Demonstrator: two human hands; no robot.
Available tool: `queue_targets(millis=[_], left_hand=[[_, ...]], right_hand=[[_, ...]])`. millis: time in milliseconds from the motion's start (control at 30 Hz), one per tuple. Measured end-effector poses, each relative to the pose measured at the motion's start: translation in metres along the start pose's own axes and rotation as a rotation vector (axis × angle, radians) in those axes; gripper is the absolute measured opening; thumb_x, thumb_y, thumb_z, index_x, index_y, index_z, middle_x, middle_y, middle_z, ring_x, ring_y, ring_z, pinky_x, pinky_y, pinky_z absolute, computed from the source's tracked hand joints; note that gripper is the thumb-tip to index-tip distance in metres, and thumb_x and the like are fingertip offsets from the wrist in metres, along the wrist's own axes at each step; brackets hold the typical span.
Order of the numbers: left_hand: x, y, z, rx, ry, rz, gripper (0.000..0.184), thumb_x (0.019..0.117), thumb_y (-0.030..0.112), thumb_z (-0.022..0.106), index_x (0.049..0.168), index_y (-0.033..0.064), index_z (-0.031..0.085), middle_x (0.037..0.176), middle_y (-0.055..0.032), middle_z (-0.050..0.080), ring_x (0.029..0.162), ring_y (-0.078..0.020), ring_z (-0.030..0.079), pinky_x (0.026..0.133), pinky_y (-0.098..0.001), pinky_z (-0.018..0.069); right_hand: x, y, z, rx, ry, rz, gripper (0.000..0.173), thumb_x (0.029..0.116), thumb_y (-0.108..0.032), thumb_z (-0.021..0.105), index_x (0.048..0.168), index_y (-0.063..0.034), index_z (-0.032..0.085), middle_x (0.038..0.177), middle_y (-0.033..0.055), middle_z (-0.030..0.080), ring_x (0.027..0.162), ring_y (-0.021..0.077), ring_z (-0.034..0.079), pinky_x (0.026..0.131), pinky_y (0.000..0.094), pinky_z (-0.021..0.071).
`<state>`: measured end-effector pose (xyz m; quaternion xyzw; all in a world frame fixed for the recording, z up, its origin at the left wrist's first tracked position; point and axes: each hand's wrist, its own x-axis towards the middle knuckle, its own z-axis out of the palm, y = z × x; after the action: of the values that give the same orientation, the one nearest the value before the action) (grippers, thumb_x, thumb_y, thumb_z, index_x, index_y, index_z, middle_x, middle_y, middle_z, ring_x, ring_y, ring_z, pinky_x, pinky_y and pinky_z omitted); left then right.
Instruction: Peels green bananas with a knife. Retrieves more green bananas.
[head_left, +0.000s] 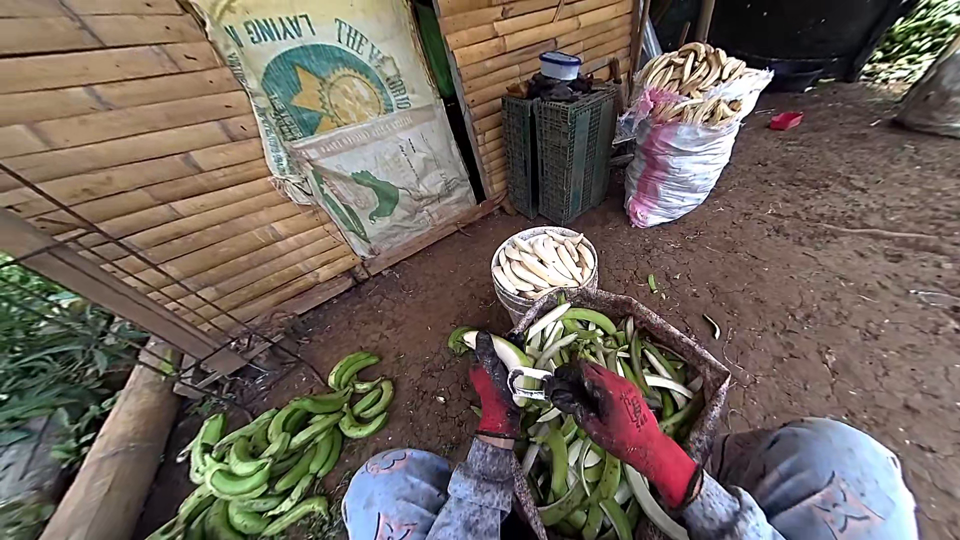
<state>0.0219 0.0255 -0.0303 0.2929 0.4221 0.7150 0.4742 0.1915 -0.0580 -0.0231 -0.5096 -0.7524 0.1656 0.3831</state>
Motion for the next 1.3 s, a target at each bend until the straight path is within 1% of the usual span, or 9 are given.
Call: queue_targets(millis=[233, 500, 667, 733, 800, 833, 1067, 1200, 1300], left_hand=[[-0.002, 0.002, 0.003, -0.299, -0.115, -0.139, 0.054, 0.1124, 0.037, 0.012, 0.101, 0.006, 0.055, 0.078, -0.0048, 0.068, 0.063, -0.0126, 0.067, 0.057, -0.0256, 0.0579], [-0.017, 0.007, -0.006, 0.294, -0.281, -0.006, 0.047, 0.1128, 0.027, 0.023, 0.122, -0.0033, 0.057, 0.095, -0.0096, 0.066, 0.083, -0.0142, 0.066, 0.078, -0.0314, 0.0577], [-0.043, 0.028, -0.007, 0.861, -0.601, -0.026, 0.044, 0.1112, 0.018, 0.036, 0.141, -0.012, 0.048, 0.138, -0.0262, 0.056, 0.128, -0.0211, 0.055, 0.113, -0.0336, 0.0402], [-0.043, 0.027, -0.002, 0.827, -0.638, -0.098, 0.042, 0.1118, 0.019, 0.034, 0.136, -0.0095, 0.054, 0.123, -0.0209, 0.065, 0.112, -0.018, 0.063, 0.102, -0.0313, 0.0484], [-0.031, 0.015, -0.002, 0.4, -0.577, -0.253, 0.05, 0.1127, 0.026, 0.017, 0.117, -0.0027, 0.057, 0.077, -0.0075, 0.063, 0.061, -0.0128, 0.062, 0.056, -0.0265, 0.0556], [-0.022, 0.011, -0.005, 0.122, -0.564, -0.368, 0.058, 0.1115, 0.035, 0.009, 0.117, -0.0004, 0.056, 0.072, -0.0062, 0.062, 0.054, -0.0136, 0.061, 0.048, -0.027, 0.0545], [0.006, -0.004, -0.011, -0.927, -0.555, -0.734, 0.051, 0.1022, 0.042, 0.034, 0.103, -0.0007, 0.062, 0.069, -0.0057, 0.063, 0.056, -0.0153, 0.064, 0.054, -0.0259, 0.0554], [-0.002, 0.006, -0.001, -0.595, -0.405, -0.57, 0.064, 0.107, 0.047, 0.009, 0.099, 0.0058, 0.058, 0.063, -0.0012, 0.06, 0.05, -0.0113, 0.061, 0.047, -0.0241, 0.0542], [-0.019, 0.007, 0.005, -0.013, -0.26, -0.139, 0.042, 0.1126, 0.022, 0.022, 0.116, 0.0008, 0.058, 0.081, -0.0027, 0.063, 0.067, -0.0077, 0.062, 0.062, -0.0228, 0.0554]], right_hand=[[0.0, -0.022, 0.009, -0.198, -0.02, -0.009, 0.038, 0.0892, -0.025, 0.07, 0.124, -0.0086, 0.071, 0.1, 0.0229, 0.07, 0.087, 0.0429, 0.071, 0.07, 0.0556, 0.0566], [0.016, 0.005, 0.002, -0.186, -0.026, 0.05, 0.041, 0.0893, -0.02, 0.069, 0.129, -0.0099, 0.069, 0.114, 0.026, 0.068, 0.101, 0.0452, 0.068, 0.081, 0.0579, 0.0548], [0.043, 0.031, -0.01, -0.094, -0.078, 0.363, 0.039, 0.0996, -0.018, 0.057, 0.136, -0.0062, 0.062, 0.125, 0.0234, 0.066, 0.116, 0.0393, 0.065, 0.099, 0.0551, 0.05], [0.052, 0.05, -0.019, -0.049, -0.021, 0.508, 0.035, 0.1038, -0.023, 0.053, 0.132, -0.0043, 0.064, 0.122, 0.0207, 0.068, 0.116, 0.0353, 0.065, 0.102, 0.0534, 0.0487], [0.053, 0.059, -0.028, -0.04, 0.066, 0.503, 0.034, 0.1038, -0.024, 0.056, 0.127, -0.0005, 0.065, 0.117, 0.0221, 0.069, 0.112, 0.0357, 0.066, 0.101, 0.0534, 0.0489], [0.049, 0.058, -0.027, -0.023, 0.103, 0.406, 0.034, 0.1014, -0.023, 0.058, 0.124, 0.0004, 0.066, 0.114, 0.0223, 0.069, 0.109, 0.0357, 0.067, 0.098, 0.0534, 0.0506], [0.016, 0.041, -0.006, -0.067, 0.043, -0.41, 0.032, 0.0917, -0.041, 0.069, 0.112, -0.0171, 0.076, 0.102, 0.0115, 0.074, 0.098, 0.0302, 0.071, 0.083, 0.0481, 0.0582], [0.014, 0.027, -0.002, -0.217, 0.087, -0.36, 0.031, 0.0859, -0.031, 0.07, 0.112, -0.0144, 0.076, 0.101, 0.0166, 0.073, 0.097, 0.0387, 0.071, 0.081, 0.0534, 0.0577], [0.023, 0.006, -0.003, -0.213, 0.002, -0.101, 0.035, 0.0895, -0.026, 0.07, 0.121, -0.0097, 0.073, 0.105, 0.0219, 0.071, 0.097, 0.0428, 0.07, 0.078, 0.0557, 0.0568]])
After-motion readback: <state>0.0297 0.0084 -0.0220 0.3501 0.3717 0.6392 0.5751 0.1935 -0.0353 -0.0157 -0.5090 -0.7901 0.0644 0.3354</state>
